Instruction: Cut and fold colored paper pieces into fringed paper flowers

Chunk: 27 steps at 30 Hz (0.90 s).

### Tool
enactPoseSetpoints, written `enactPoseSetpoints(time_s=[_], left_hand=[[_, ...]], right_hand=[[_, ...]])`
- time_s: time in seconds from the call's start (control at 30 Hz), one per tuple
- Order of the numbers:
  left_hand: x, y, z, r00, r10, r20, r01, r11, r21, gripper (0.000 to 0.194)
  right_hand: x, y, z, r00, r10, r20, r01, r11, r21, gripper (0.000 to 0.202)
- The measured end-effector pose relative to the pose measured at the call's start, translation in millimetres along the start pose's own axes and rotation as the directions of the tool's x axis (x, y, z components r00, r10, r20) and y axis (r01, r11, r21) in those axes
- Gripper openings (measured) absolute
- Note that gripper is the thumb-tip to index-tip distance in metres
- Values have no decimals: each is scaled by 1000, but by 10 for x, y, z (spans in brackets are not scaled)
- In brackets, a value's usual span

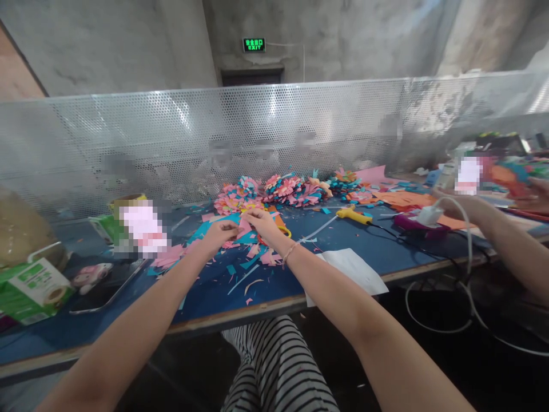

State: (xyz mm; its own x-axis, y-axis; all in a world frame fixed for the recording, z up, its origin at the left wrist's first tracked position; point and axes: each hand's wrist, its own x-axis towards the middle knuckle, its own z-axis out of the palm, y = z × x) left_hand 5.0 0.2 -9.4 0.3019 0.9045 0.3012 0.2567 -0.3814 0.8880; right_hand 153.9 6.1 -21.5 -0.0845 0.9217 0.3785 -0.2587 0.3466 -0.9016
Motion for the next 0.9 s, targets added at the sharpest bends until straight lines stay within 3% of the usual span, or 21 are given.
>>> enactPoseSetpoints(time_s=[0.23, 0.57, 0.9], left_hand=[[16, -12, -21, 997, -39, -70, 28, 989, -144, 25], [4, 11, -25, 987, -140, -77, 114, 955, -275, 28], [-6, 18, -45, 993, -86, -78, 70, 981, -182, 26]], right_hand=[[25, 47, -31, 996, 76, 47, -75, 997, -18, 29], [62, 92, -85, 999, -44, 6, 44, 983, -176, 20], [58, 69, -65, 998, -67, -21, 62, 983, -173, 19]])
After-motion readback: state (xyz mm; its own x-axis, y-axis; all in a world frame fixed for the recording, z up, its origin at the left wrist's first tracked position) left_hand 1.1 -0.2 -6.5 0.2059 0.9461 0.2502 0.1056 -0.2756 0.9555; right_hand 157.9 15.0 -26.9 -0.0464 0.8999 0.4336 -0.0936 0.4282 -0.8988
